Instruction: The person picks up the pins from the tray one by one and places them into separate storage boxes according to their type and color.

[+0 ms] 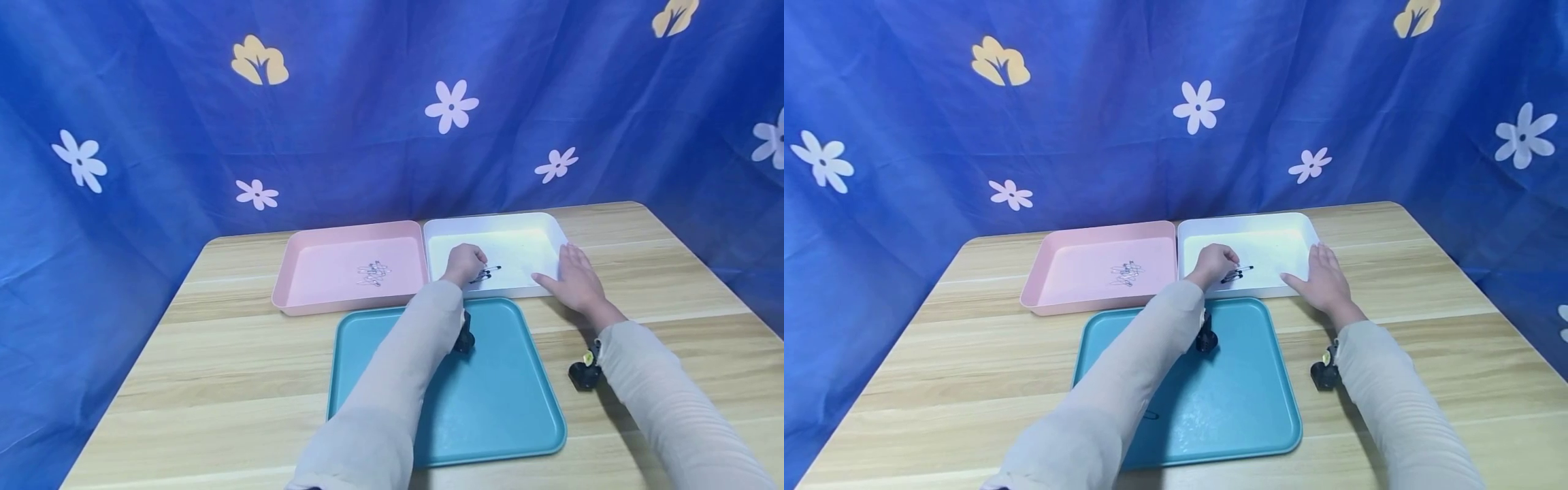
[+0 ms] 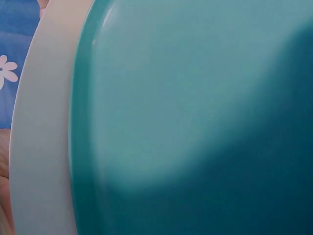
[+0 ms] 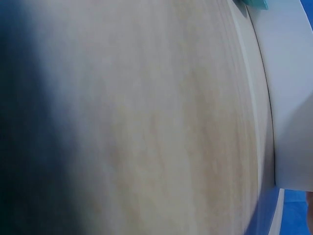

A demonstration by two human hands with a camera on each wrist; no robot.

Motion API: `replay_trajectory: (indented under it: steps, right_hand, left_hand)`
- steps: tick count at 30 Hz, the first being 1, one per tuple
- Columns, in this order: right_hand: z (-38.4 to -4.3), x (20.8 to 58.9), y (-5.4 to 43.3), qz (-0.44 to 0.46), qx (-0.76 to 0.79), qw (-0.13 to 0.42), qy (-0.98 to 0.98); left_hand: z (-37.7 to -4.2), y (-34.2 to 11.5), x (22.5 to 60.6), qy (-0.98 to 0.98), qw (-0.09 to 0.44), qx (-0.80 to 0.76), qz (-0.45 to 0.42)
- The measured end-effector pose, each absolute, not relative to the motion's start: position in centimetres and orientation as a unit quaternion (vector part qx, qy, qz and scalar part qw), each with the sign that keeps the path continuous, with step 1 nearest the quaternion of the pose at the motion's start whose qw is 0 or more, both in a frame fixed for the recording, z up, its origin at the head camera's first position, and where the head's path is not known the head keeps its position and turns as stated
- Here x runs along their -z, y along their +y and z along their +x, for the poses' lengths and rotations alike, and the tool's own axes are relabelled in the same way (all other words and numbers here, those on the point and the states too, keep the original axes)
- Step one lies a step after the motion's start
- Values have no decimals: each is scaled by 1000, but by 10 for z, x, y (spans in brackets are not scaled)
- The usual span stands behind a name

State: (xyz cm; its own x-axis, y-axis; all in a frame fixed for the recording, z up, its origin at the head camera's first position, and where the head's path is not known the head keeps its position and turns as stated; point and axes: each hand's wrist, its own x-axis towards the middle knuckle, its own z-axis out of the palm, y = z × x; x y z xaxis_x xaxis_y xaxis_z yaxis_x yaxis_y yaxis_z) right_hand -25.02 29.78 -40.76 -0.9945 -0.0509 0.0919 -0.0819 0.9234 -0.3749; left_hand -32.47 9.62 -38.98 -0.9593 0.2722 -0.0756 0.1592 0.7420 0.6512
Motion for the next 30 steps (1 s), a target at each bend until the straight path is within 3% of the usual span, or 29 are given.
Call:
replay_trajectory:
  steps: [15,30]
  right_hand:
    - [-249,406,297,35,-197,33,-979]
    - [-247,405,297,38,-197,24,-979]
  left_hand:
    - [-302,75,367,909,75,-377,160]
    - [-260,31,351,871,142,-431,190]
